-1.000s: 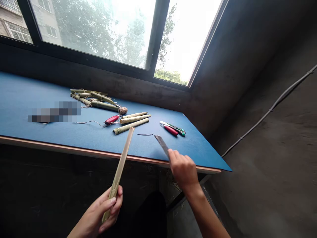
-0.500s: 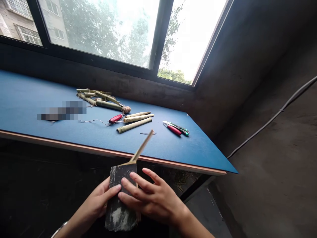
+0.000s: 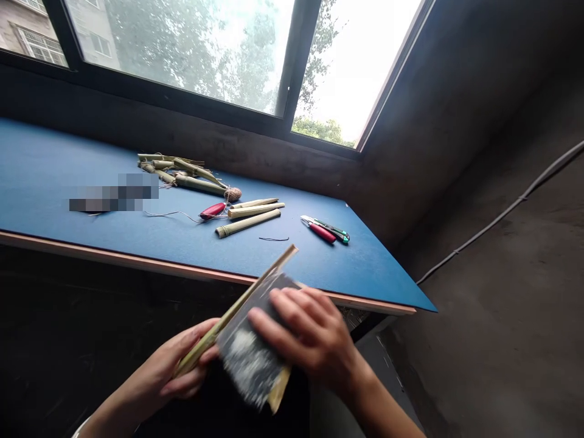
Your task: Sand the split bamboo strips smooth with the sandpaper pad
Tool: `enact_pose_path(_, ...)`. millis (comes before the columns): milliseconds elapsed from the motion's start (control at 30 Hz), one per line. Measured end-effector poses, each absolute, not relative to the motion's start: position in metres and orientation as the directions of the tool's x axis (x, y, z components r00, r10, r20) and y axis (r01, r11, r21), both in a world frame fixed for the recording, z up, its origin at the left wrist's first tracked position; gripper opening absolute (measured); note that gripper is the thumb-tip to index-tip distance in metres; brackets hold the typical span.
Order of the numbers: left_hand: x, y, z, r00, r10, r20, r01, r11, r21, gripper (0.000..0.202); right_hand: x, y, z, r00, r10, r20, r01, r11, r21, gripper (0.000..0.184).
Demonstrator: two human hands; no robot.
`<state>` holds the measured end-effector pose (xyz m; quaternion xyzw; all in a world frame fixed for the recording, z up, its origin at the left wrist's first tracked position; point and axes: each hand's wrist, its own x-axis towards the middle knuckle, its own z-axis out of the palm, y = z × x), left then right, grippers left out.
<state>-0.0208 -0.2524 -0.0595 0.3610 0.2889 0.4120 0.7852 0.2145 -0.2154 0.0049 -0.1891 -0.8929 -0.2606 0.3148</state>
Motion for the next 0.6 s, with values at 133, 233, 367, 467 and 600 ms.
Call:
enact_pose_path(133,-0.024,-0.252,-0.058,0.515,0.838,-0.182,-0.379,0.413,0.828,0.025,0.226,-0.21,0.008,-0.715,0.204,0.669,0.579,0.709,0.403,0.034)
enact_pose_path(233,-0.024,-0.256,-0.052,0.527,0.827,-0.195,-0.275,0.384,0.882,0.035,0.216,-0.21,0.003,-0.803,0.15,0.577,0.471,0.753,0.46,0.033)
enact_pose_path(367,-0.025,-0.264,-0.042,0.458,0.858,-0.234,-0.126,0.323,0.938,0.05,0.203,-0.212,0.002,-0.825,0.136,0.549,0.435,0.773,0.462,0.03)
enact_pose_path(467,-0.025,-0.268,-0.034,0.42,0.873,-0.248,-0.059,0.299,0.953,0.054,0.204,-0.21,0.006,-0.809,0.15,0.569,0.459,0.765,0.452,0.03)
enact_pose_path(600,-0.025,-0.271,-0.034,0.432,0.865,-0.254,-0.086,0.319,0.944,0.051,0.206,-0.21,0.008,-0.779,0.174,0.603,0.509,0.737,0.445,0.029)
